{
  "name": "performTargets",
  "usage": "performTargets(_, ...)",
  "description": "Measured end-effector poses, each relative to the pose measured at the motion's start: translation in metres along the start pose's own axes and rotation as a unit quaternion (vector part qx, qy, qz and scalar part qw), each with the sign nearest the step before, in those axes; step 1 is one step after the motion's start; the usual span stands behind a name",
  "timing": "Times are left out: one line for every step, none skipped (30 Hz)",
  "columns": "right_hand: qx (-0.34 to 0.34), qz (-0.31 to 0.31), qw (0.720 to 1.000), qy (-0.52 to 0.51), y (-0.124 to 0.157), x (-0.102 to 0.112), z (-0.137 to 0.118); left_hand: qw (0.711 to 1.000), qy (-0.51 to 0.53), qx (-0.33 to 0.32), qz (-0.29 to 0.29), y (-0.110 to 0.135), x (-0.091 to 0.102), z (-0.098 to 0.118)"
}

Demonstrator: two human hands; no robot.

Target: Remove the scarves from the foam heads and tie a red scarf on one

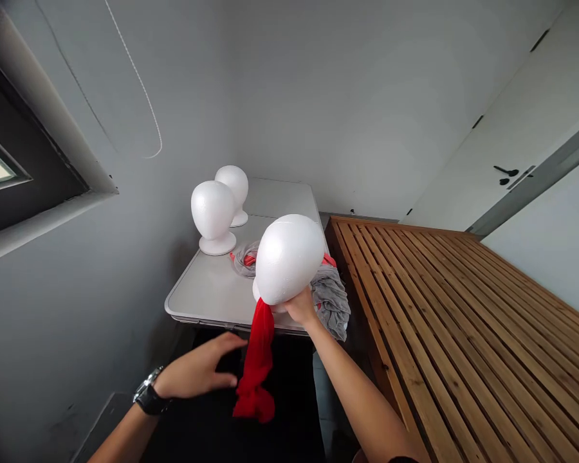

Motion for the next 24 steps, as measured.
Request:
performTargets(-0.001, -0.002, 1.0, -0.005, -0.002, -0.004, 0.002, 1.0, 0.0, -0.003, -0.021, -0.01, 0.002, 0.002)
performTargets(0.0, -0.006, 1.0, -0.012, -0.004, -0.007, 0.003, 0.999, 0.023, 0.009, -0.027, -0.022, 0.004, 0.001)
performTargets(0.003, -0.011, 1.0, -0.019, -0.005, -0.01, 0.002, 0.998, 0.054, 0.031, -0.01, -0.036, 0.005, -0.003)
performTargets(0.006, -0.017, 0.999, -0.027, -0.007, -0.012, 0.002, 0.995, 0.08, 0.057, 0.031, -0.05, 0.007, -0.008)
performTargets(0.01, -0.021, 0.999, -0.034, -0.007, -0.014, 0.001, 0.99, 0.101, 0.078, 0.058, -0.063, 0.004, -0.013)
performTargets(0.012, -0.024, 0.999, -0.041, -0.007, -0.014, 0.002, 0.986, 0.119, 0.093, 0.071, -0.076, -0.003, -0.018)
performTargets(0.012, -0.022, 0.999, -0.046, -0.006, -0.015, 0.004, 0.982, 0.132, 0.108, 0.075, -0.087, -0.012, -0.023)
performTargets(0.01, -0.019, 0.999, -0.05, -0.005, -0.015, 0.007, 0.979, 0.142, 0.126, 0.077, -0.095, -0.021, -0.028)
performTargets(0.006, -0.018, 0.998, -0.054, -0.003, -0.015, 0.012, 0.975, 0.147, 0.147, 0.082, -0.101, -0.028, -0.034)
performTargets(0.002, -0.018, 0.998, -0.059, 0.0, -0.016, 0.016, 0.97, 0.148, 0.171, 0.093, -0.105, -0.033, -0.041)
performTargets(-0.003, -0.018, 0.998, -0.064, 0.002, -0.017, 0.021, 0.964, 0.145, 0.197, 0.106, -0.106, -0.036, -0.048)
performTargets(-0.007, -0.019, 0.997, -0.069, 0.004, -0.018, 0.026, 0.958, 0.139, 0.219, 0.119, -0.106, -0.038, -0.054)
performTargets(-0.011, -0.017, 0.997, -0.073, 0.006, -0.018, 0.031, 0.954, 0.132, 0.233, 0.131, -0.106, -0.038, -0.058)
performTargets(-0.014, -0.013, 0.997, -0.077, 0.008, -0.019, 0.035, 0.952, 0.126, 0.241, 0.142, -0.105, -0.037, -0.06)
performTargets(-0.015, -0.007, 0.997, -0.081, 0.01, -0.018, 0.039, 0.949, 0.123, 0.247, 0.149, -0.104, -0.037, -0.062)
performTargets(-0.018, -0.001, 0.996, -0.084, 0.011, -0.018, 0.042, 0.947, 0.125, 0.254, 0.151, -0.103, -0.038, -0.063)
performTargets(-0.021, 0.002, 0.996, -0.087, 0.013, -0.018, 0.045, 0.945, 0.13, 0.261, 0.148, -0.102, -0.04, -0.064)
performTargets(-0.024, 0.002, 0.995, -0.092, 0.014, -0.018, 0.048, 0.943, 0.137, 0.267, 0.142, -0.101, -0.043, -0.063)
performTargets(-0.027, 0.002, 0.995, -0.097, 0.015, -0.019, 0.05, 0.942, 0.145, 0.271, 0.135, -0.1, -0.047, -0.061)
performTargets(-0.029, 0.001, 0.994, -0.101, 0.016, -0.02, 0.051, 0.943, 0.153, 0.265, 0.133, -0.1, -0.05, -0.057)
performTargets(-0.032, -0.001, 0.994, -0.103, 0.017, -0.02, 0.052, 0.945, 0.161, 0.248, 0.14, -0.1, -0.053, -0.051)
performTargets(-0.036, -0.001, 0.994, -0.105, 0.018, -0.021, 0.053, 0.947, 0.173, 0.222, 0.154, -0.1, -0.054, -0.044)
performTargets(-0.04, -0.001, 0.994, -0.105, 0.019, -0.021, 0.054, 0.947, 0.19, 0.193, 0.171, -0.1, -0.055, -0.037)
performTargets(-0.046, -0.002, 0.994, -0.104, 0.02, -0.022, 0.054, 0.945, 0.21, 0.167, 0.189, -0.099, -0.056, -0.031)
Point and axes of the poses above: each hand's wrist, its own y-axis away from the middle knuckle, its own x-axis out of the back of the hand, z = x × y, the point moved 9 cm from there along -y, towards the middle knuckle, and after that the axes turned 1 degree about -y, right-handed, at the moved point
